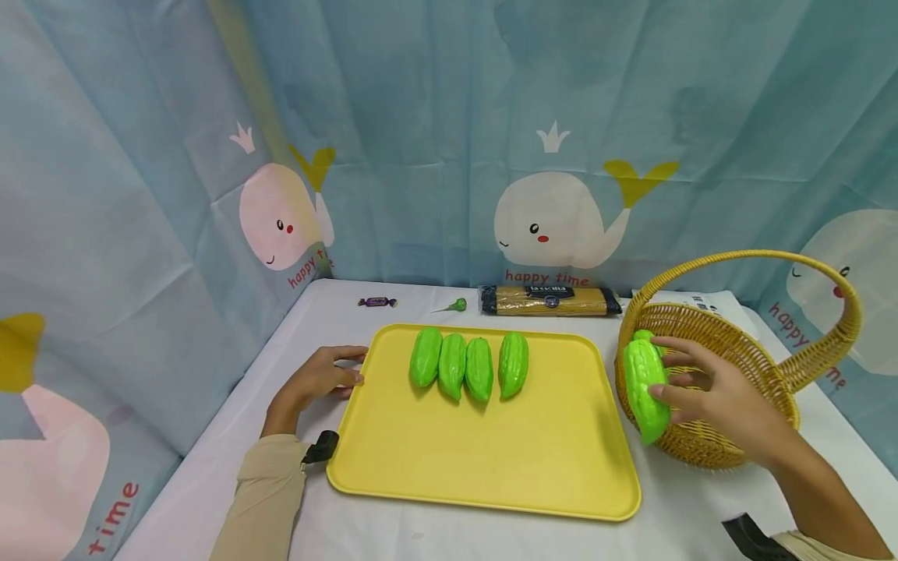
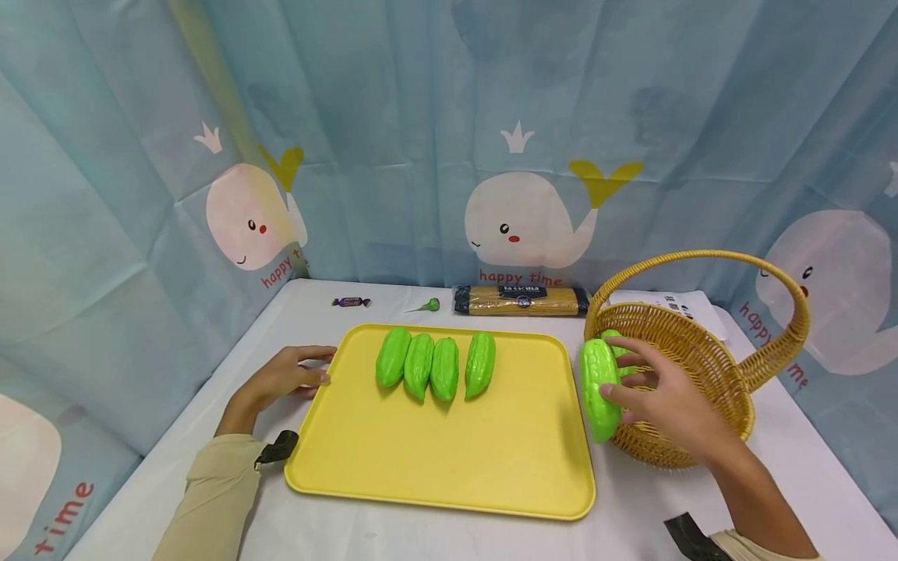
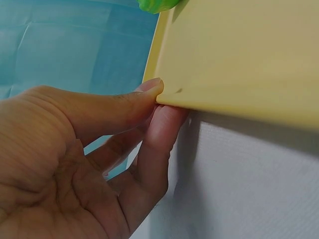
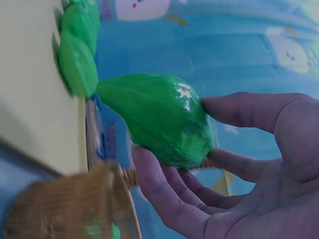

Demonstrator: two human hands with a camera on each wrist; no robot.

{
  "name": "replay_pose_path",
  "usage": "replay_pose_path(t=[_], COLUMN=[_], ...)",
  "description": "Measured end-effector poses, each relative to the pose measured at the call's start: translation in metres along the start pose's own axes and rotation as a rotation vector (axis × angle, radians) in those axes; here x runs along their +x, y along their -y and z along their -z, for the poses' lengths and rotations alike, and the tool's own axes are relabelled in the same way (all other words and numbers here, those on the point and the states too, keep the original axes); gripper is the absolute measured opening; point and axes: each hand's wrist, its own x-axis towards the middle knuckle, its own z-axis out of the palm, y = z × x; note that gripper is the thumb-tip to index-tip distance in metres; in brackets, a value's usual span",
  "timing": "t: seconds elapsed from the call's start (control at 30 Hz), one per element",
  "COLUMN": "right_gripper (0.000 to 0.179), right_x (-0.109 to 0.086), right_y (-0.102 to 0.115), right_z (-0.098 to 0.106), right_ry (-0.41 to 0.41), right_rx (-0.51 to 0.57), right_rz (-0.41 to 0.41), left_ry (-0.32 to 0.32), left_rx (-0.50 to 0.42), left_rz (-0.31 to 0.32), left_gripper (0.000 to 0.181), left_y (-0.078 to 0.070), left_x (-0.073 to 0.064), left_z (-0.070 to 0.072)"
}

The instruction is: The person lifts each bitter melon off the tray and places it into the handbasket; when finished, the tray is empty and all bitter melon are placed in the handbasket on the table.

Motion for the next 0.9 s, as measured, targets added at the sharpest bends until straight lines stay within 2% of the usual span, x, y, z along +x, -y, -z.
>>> replay_pose_path(t=[0.2,0.43,0.73,0.9], right_gripper=[0.081,0.090,0.087,0.086], right_x=[0.000,0.011,0.030,0.043], right_y=[-0.014,-0.025,-0.042,-0.049], right_z=[0.025,0.052,0.075,0.086], right_ry=[-0.015,0.006,0.030,0.075], right_rx=[-0.049,-0.093,-0.129,-0.117], right_rz=[-0.007,-0.052,-0.076,-0.115], left_ry=[-0.002,0.004,0.003,0.004], left_rx=[-0.005,-0.011,-0.013,-0.018], left_rz=[-0.002,-0.010,0.006,-0.005], left_gripper=[0.062,0.061,0.062,0.061], left_y=[0.001,0.001,0.000,0.001], left_x=[0.000,0.001,0.002,0.001], left_z=[0.001,0.000,0.000,-0.001])
